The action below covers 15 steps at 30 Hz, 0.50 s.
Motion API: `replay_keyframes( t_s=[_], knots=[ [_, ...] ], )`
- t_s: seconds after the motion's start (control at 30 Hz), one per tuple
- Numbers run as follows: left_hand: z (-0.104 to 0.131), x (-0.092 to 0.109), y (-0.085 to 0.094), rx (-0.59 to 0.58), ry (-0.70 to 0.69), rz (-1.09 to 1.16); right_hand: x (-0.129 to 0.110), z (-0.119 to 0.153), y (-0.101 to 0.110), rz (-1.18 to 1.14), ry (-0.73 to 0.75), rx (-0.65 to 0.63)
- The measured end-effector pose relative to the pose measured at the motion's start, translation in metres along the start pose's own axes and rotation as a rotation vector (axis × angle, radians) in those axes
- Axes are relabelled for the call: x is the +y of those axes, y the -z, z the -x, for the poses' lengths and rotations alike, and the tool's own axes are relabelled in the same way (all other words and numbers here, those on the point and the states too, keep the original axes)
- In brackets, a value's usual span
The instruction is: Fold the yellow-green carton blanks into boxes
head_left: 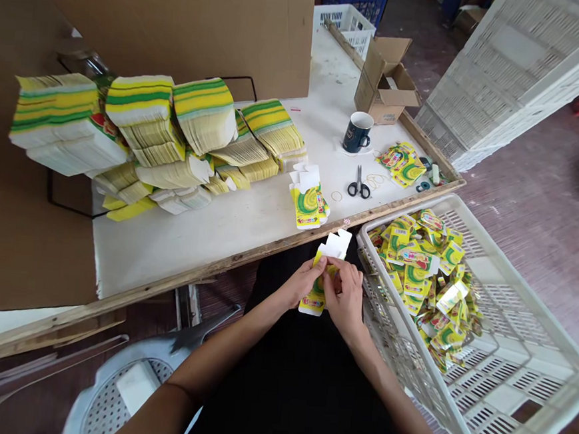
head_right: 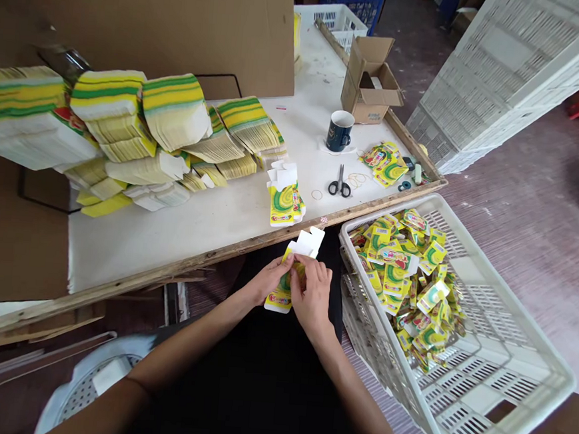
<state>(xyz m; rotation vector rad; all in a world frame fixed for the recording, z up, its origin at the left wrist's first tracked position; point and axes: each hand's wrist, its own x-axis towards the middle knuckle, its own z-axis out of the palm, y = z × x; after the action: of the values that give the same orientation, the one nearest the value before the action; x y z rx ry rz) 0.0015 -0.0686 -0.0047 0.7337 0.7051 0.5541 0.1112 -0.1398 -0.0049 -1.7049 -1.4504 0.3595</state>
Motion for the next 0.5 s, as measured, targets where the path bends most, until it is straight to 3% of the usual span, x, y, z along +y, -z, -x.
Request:
replay_keyframes(
  t_s=[0.23, 0.4, 0.43, 0.5],
  knots=[
    [0.002, 0.000, -0.003, -0.030, 0.023, -0.091, -0.009, 0.002, -0.003, -0.476, -0.240, 0.037],
    [-0.001, 0.009, -0.005, 0.196, -0.146, -0.225, -0.006, 0.004, -0.004, -0.412, -0.214, 0.254],
    [-0.002, 0.011, -0.005, 0.242, -0.181, -0.236, -0.005, 0.004, -0.004, -0.387, -0.214, 0.259],
    [-0.003, 0.014, -0.004, 0.318, -0.250, -0.257, -0.002, 0.003, -0.005, -0.381, -0.231, 0.126]
  ],
)
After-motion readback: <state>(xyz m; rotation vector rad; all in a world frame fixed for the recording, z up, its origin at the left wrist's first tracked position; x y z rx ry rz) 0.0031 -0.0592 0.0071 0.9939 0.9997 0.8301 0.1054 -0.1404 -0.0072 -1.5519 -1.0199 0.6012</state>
